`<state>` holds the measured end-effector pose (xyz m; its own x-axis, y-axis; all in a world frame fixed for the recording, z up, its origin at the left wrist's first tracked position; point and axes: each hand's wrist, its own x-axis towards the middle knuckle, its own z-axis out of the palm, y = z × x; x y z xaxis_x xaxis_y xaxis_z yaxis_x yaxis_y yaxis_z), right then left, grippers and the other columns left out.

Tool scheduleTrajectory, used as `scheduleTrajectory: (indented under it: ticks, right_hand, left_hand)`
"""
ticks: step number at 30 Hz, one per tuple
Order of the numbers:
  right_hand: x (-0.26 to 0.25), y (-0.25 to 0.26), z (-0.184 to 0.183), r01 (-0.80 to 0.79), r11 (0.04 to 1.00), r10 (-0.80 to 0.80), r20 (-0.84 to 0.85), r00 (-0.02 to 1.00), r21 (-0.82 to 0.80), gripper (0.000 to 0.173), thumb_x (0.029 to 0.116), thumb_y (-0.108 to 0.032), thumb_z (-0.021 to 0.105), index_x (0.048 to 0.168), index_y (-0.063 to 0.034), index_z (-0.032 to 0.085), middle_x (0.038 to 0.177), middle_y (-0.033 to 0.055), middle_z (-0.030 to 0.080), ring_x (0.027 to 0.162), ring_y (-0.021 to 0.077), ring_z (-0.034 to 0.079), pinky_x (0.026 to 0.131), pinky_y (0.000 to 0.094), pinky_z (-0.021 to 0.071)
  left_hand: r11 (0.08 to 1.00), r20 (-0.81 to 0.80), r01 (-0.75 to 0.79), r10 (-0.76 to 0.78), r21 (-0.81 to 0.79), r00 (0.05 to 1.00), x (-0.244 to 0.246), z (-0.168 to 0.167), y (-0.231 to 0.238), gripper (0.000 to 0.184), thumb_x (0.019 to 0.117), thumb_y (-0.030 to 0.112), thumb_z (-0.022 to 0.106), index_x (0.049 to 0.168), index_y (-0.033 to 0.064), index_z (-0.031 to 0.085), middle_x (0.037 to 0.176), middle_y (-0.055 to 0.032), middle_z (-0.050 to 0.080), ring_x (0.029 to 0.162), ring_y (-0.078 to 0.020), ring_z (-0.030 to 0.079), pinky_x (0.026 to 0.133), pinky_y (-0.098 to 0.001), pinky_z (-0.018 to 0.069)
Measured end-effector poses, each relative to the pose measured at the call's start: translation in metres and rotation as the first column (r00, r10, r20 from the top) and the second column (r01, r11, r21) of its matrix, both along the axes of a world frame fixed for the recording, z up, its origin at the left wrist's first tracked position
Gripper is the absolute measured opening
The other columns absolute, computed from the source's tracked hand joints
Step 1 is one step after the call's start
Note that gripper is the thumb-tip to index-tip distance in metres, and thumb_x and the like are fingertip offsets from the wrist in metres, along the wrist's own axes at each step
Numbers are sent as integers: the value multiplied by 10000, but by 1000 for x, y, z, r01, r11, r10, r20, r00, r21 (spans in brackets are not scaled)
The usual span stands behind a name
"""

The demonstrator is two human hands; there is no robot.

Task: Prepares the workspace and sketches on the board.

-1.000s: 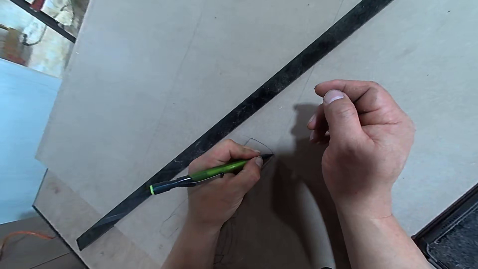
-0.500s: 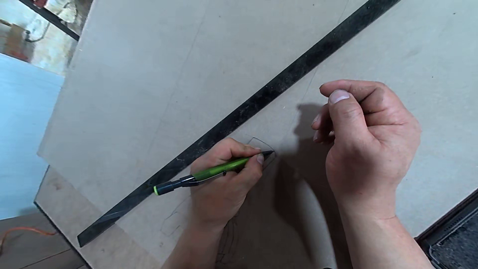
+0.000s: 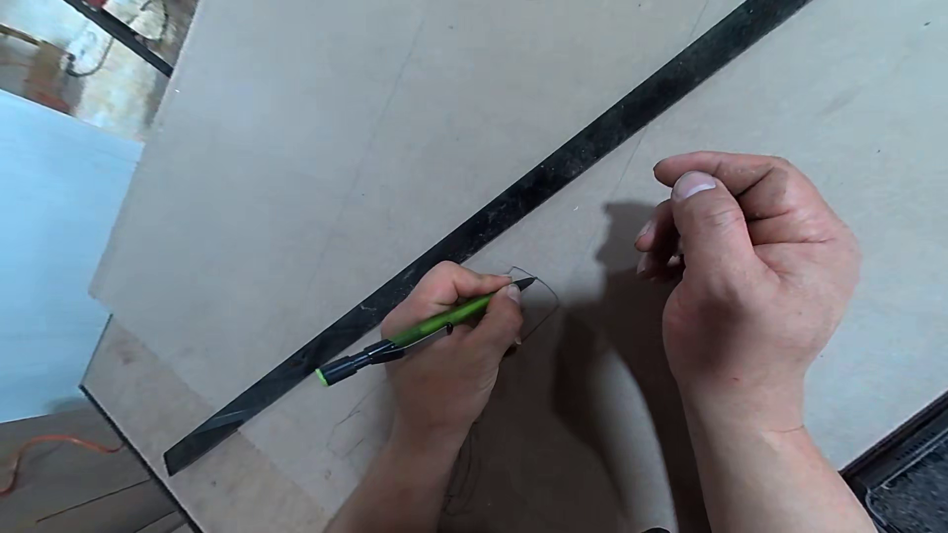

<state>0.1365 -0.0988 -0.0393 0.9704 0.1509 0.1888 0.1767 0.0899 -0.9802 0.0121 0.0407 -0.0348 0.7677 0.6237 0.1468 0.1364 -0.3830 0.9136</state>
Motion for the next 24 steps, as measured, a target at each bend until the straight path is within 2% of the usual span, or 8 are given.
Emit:
scheduleTrajectory:
  ticks: [20,24]
  right_hand:
    - [0,-1,-1,-6,1000,6,10,1000,0,185,1049,-81,520,1092,-27,692,754,-23,679,611,77,647,524,234,563]
    - [1,0,-2,6,1000,-6,13,1000,8,179,1043,-80,530,1083,-27,696,748,-21,681,602,79,646,520,235,563]
  left_hand:
    - [988,-11,-152,152,1,988,5,2,-4,66,947,32,688,935,59,629,811,-55,748,638,-172,740,567,-320,658]
    - [982,82,-159,168,-105,982,2,-2,2,63,946,20,679,948,53,626,831,-75,744,649,-195,740,588,-350,663]
